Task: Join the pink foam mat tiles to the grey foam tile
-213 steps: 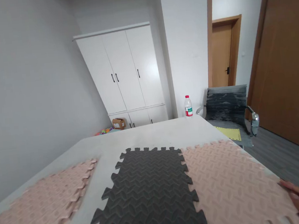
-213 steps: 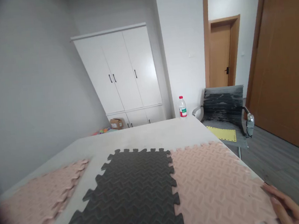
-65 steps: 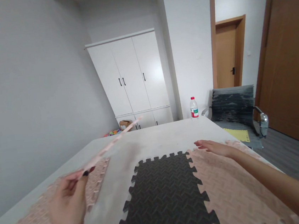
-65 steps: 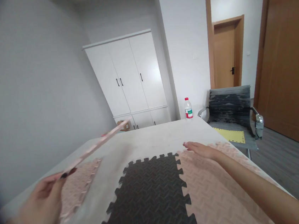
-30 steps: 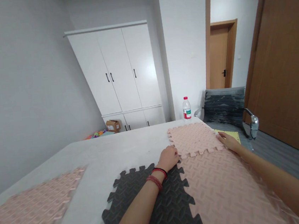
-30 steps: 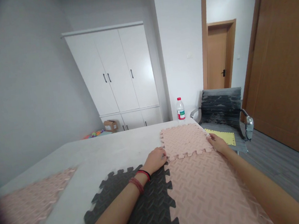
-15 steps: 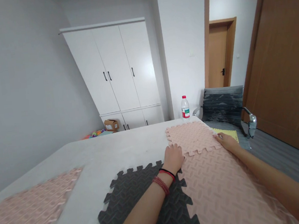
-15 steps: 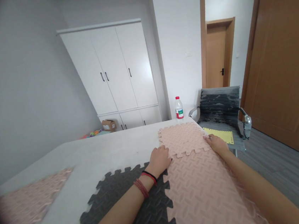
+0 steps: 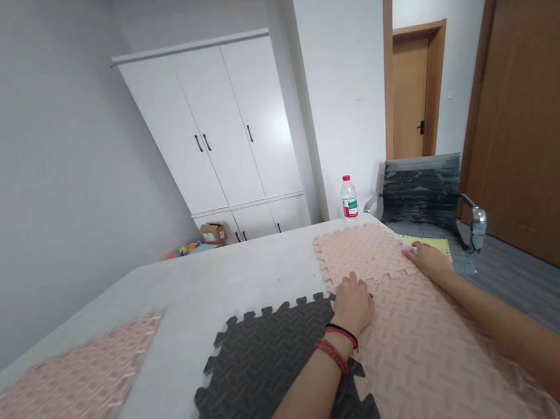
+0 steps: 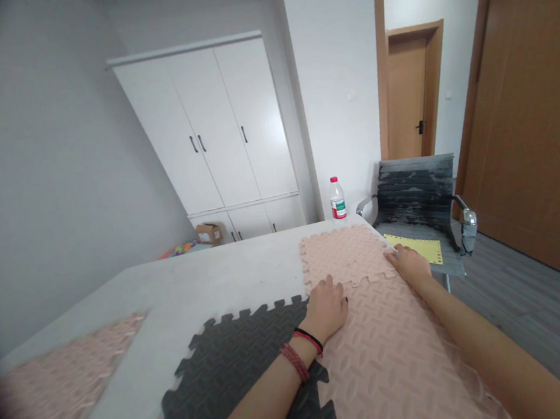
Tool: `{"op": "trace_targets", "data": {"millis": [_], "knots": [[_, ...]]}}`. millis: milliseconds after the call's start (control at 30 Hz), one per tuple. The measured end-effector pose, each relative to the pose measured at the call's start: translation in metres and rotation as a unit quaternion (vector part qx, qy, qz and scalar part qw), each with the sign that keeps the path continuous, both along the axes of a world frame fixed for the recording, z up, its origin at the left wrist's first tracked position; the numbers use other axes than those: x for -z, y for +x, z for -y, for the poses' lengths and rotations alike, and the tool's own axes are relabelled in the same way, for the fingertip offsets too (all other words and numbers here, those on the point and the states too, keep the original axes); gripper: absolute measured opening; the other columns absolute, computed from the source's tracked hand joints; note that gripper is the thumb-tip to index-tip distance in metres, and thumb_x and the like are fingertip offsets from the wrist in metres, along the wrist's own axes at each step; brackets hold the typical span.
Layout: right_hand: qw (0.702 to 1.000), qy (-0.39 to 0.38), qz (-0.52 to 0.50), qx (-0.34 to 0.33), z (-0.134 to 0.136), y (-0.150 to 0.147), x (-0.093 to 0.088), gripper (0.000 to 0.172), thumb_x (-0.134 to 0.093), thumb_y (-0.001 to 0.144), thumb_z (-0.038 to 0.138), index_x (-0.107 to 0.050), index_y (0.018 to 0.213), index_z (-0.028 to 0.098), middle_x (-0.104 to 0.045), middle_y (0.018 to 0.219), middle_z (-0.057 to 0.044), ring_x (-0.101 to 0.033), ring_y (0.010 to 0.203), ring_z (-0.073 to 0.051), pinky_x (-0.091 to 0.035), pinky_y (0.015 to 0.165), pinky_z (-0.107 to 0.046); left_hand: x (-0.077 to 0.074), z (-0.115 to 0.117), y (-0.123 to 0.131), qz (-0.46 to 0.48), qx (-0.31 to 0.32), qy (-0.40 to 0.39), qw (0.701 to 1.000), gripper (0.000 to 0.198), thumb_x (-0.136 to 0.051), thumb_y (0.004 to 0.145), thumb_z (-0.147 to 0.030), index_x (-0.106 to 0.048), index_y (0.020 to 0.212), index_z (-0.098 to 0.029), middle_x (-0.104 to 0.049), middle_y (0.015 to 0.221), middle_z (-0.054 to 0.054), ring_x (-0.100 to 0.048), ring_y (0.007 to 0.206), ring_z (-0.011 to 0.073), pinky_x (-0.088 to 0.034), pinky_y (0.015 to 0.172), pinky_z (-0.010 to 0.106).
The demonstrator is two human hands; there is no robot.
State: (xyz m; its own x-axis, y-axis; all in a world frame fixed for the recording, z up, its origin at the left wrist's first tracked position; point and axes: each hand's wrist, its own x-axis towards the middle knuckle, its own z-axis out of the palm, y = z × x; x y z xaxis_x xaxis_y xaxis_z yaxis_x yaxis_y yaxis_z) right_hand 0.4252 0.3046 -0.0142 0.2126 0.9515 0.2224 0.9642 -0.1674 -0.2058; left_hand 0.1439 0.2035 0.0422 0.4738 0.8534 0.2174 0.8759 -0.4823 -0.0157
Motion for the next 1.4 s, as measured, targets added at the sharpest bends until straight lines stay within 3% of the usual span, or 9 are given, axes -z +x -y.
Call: {"op": "trace_targets", "data": {"millis": [233, 367, 467, 700, 933, 1033, 1133, 1267, 1400], "knots": [[0.992, 0.008, 0.101, -0.076, 0.01, -0.041, -0.03, 0.031, -0.035, 0.09, 0.021, -0.054, 0.113, 0.012, -0.053, 0.12, -0.022, -0.05, 0.114, -0.033, -0.038, 0.089, -0.047, -0.003, 0.006, 0.009, -0.015, -0.032, -0.014, 0.999, 0.026, -0.043, 0.086, -0.026, -0.062, 0.098, -0.013, -0.054, 0.112, 0.013, -0.053, 0.099, 0.0244, -0.046, 0.078, 0.038], [0.982, -0.049, 0.099, -0.151, 0.016, -0.062, -0.043, 0.028, -0.048, 0.087, 0.04, -0.059, 0.098, 0.016, -0.063, 0.104, -0.014, -0.06, 0.094, -0.025, -0.042, 0.076, -0.034, 0.001, 0.009, 0.013, -0.031, -0.045, -0.013, 0.998, 0.024, -0.047, 0.088, -0.026, -0.057, 0.106, -0.014, -0.055, 0.111, 0.007, -0.053, 0.098, 0.0194, -0.047, 0.077, 0.034], [0.974, -0.092, 0.085, -0.186, 0.023, -0.072, -0.043, 0.04, -0.044, 0.086, 0.055, -0.061, 0.086, 0.018, -0.067, 0.089, -0.01, -0.062, 0.081, -0.021, -0.042, 0.069, -0.03, 0.004, 0.011, 0.014, -0.038, -0.046, -0.005, 0.998, 0.023, -0.05, 0.088, -0.027, -0.056, 0.107, -0.015, -0.056, 0.111, 0.007, -0.054, 0.099, 0.0187, -0.048, 0.077, 0.034], [0.971, -0.124, 0.079, -0.19, 0.029, -0.087, -0.039, 0.057, -0.044, 0.083, 0.065, -0.061, 0.1, 0.013, -0.066, 0.103, -0.018, -0.062, 0.094, -0.029, -0.044, 0.075, -0.036, 0.002, 0.01, 0.016, -0.056, -0.038, 0.001, 0.998, 0.024, -0.052, 0.088, -0.031, -0.057, 0.105, -0.014, -0.058, 0.109, 0.007, -0.056, 0.097, 0.0179, -0.049, 0.079, 0.035], [0.965, -0.151, 0.01, -0.216, 0.011, -0.049, -0.061, 0.056, -0.041, 0.084, 0.066, -0.062, 0.104, 0.019, -0.068, 0.1, -0.01, -0.064, 0.089, -0.02, -0.047, 0.078, -0.029, 0.001, 0.012, 0.014, -0.065, -0.041, 0.011, 0.997, 0.025, -0.052, 0.088, -0.031, -0.057, 0.107, -0.014, -0.058, 0.111, 0.007, -0.056, 0.096, 0.0173, -0.05, 0.079, 0.035], [0.978, -0.129, 0.006, -0.164, 0.013, -0.022, -0.053, 0.071, -0.048, 0.079, 0.068, -0.05, 0.127, 0.015, -0.056, 0.127, -0.018, -0.056, 0.111, -0.029, -0.044, 0.091, -0.039, 0.001, 0.014, 0.018, -0.074, -0.047, 0.009, 0.996, 0.025, -0.052, 0.088, -0.031, -0.057, 0.106, -0.014, -0.058, 0.11, 0.007, -0.057, 0.094, 0.0165, -0.049, 0.077, 0.034], [0.985, -0.132, 0.008, -0.116, 0.024, -0.009, -0.031, 0.089, -0.05, 0.073, 0.073, -0.037, 0.139, 0.016, -0.037, 0.144, -0.021, -0.04, 0.127, -0.038, -0.037, 0.098, -0.052, 0.002, 0.017, 0.026, -0.087, -0.066, 0.004, 0.994, 0.024, -0.051, 0.089, -0.03, -0.058, 0.105, -0.014, -0.059, 0.107, 0.006, -0.057, 0.094, 0.0168, -0.049, 0.078, 0.034], [0.984, -0.143, -0.001, -0.106, 0.034, -0.01, -0.009, 0.087, -0.039, 0.077, 0.075, -0.031, 0.143, 0.018, -0.028, 0.15, -0.018, -0.032, 0.134, -0.033, -0.033, 0.104, -0.048, 0.003, 0.022, 0.041, -0.106, -0.106, -0.005, 0.989, 0.022, -0.045, 0.089, -0.02, -0.06, 0.104, -0.013, -0.061, 0.101, 0.007, -0.057, 0.091, 0.0191, -0.046, 0.076, 0.037], [0.982, -0.158, 0.002, -0.103, 0.03, -0.013, -0.009, 0.095, -0.041, 0.073, 0.079, -0.032, 0.142, 0.014, -0.029, 0.149, -0.02, -0.031, 0.135, -0.033, -0.032, 0.106, -0.045, 0.004, 0.028, 0.053, -0.116, -0.117, 0.001, 0.986, 0.032, -0.039, 0.085, -0.008, -0.064, 0.105, -0.007, -0.062, 0.102, 0.019, -0.053, 0.096, 0.0293, -0.039, 0.08, 0.047]]}}
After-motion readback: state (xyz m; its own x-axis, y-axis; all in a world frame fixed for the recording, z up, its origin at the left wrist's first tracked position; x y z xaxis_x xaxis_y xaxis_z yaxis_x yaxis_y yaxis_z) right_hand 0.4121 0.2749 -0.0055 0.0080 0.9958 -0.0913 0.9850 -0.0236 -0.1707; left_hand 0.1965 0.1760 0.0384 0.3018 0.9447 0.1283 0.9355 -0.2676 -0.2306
